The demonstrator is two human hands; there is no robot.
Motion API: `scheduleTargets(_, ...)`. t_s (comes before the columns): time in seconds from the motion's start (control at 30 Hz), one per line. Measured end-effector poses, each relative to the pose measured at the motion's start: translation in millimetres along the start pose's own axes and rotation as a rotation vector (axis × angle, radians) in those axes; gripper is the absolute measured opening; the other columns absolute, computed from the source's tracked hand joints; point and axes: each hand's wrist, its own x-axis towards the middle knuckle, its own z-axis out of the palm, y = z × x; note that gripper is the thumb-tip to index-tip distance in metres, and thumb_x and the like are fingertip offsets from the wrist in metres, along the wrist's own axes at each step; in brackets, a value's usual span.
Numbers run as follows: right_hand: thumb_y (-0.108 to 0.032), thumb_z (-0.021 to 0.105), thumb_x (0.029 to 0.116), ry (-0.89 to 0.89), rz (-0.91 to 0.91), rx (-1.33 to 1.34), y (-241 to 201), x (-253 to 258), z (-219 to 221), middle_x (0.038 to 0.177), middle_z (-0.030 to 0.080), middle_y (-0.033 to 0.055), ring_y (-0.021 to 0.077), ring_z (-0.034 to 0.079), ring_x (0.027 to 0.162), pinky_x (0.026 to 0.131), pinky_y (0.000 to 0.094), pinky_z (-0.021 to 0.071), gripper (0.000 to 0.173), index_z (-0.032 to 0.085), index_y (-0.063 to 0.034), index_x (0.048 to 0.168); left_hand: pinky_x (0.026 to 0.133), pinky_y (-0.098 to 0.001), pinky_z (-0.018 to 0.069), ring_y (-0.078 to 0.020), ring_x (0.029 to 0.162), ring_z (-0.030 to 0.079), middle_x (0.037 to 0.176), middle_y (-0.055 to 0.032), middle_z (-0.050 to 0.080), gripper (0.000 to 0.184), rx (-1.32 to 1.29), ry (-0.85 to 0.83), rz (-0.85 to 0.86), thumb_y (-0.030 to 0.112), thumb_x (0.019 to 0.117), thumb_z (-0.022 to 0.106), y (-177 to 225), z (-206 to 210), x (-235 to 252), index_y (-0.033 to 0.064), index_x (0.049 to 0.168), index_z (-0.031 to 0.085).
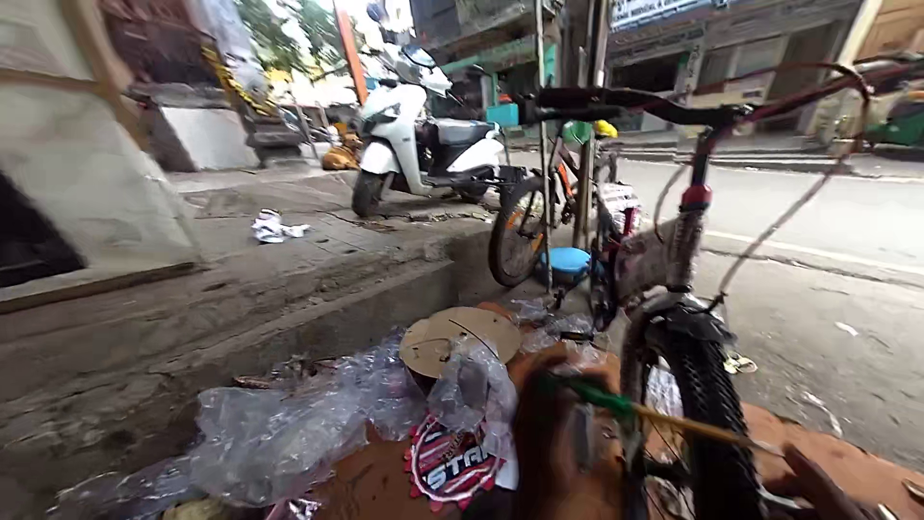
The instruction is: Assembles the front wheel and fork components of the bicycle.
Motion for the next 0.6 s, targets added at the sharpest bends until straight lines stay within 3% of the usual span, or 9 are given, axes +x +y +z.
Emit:
scheduleTargets(0.07,-0.031,0.074,0.0921,-0.029,0.124,-0.052,7,-12,4,0.116,0.059,0.0316,0.029,0.063,0.089,0.074,0.0428,0.0565,0.085,0.032,0.0166,0.148,0.093,-0.0416,0.0594,-0.0216,0.102,0.072,0.109,-0.0051,0.073,0.036,0.008,0.15,-0.028,0.04,0.1046,0.053,-3,-28,18,0.0154,0.132,0.055)
scheduleTargets(0.1,-0.04,0.079,0.0867,-0.05,0.171,-0.076,9,-16,6,0.12,0.058,0.0307,0.0306,0.063,0.094,0.078,0.0455,0.0572,0.097,0.03,0.0139,0.151,0.095,-0.0422,0.0587,-0.0225,0.104,0.071,0.11,-0.0054,0.072,0.031,0.0,0.223,-0.044,0.032,0.1083,0.044,-5,-37,28,0.0139,0.132,0.051)
scheduleTargets(0.17,-0.054,0.078,0.0823,-0.114,0.261,-0.117,8,-17,5,0.129,0.056,0.0292,0.0319,0.064,0.105,0.086,0.0472,0.0578,0.105,0.033,0.0089,0.154,0.093,-0.0417,0.059,-0.0225,0.104,0.071,0.108,-0.0049,0.071,0.026,-0.045,0.38,-0.092,0.025,0.1108,0.035,-15,-46,44,0.0126,0.128,0.049)
scheduleTargets(0.23,-0.053,0.077,0.0828,-0.136,0.31,-0.105,7,-20,4,0.134,0.054,0.0284,0.0302,0.063,0.109,0.089,0.0447,0.0572,0.102,0.036,0.0071,0.154,0.091,-0.0409,0.0593,-0.0217,0.102,0.071,0.106,-0.0042,0.071,0.023,-0.086,0.486,-0.127,0.025,0.1115,0.034,-30,-51,53,0.0133,0.123,0.05)
scheduleTargets(0.4,-0.044,0.075,0.0847,-0.109,0.294,-0.081,4,-30,5,0.131,0.053,0.0322,0.0287,0.061,0.109,0.088,0.0392,0.0564,0.093,0.039,0.0124,0.149,0.094,-0.0426,0.0569,-0.0242,0.105,0.069,0.112,-0.0075,0.068,0.023,-0.162,0.532,-0.173,0.026,0.1113,0.037,-77,-48,65,0.0106,0.126,0.047)
scheduleTargets(0.6,-0.045,0.071,0.0875,-0.127,0.287,-0.133,-3,-42,2,0.129,0.054,0.0348,0.0362,0.058,0.114,0.099,0.0495,0.0483,0.09,0.04,0.0146,0.147,0.091,-0.044,0.0578,-0.0254,0.104,0.07,0.111,-0.0091,0.068,0.023,-0.203,0.509,-0.231,0.023,0.1112,0.036,-100,-37,64,0.0089,0.124,0.05)
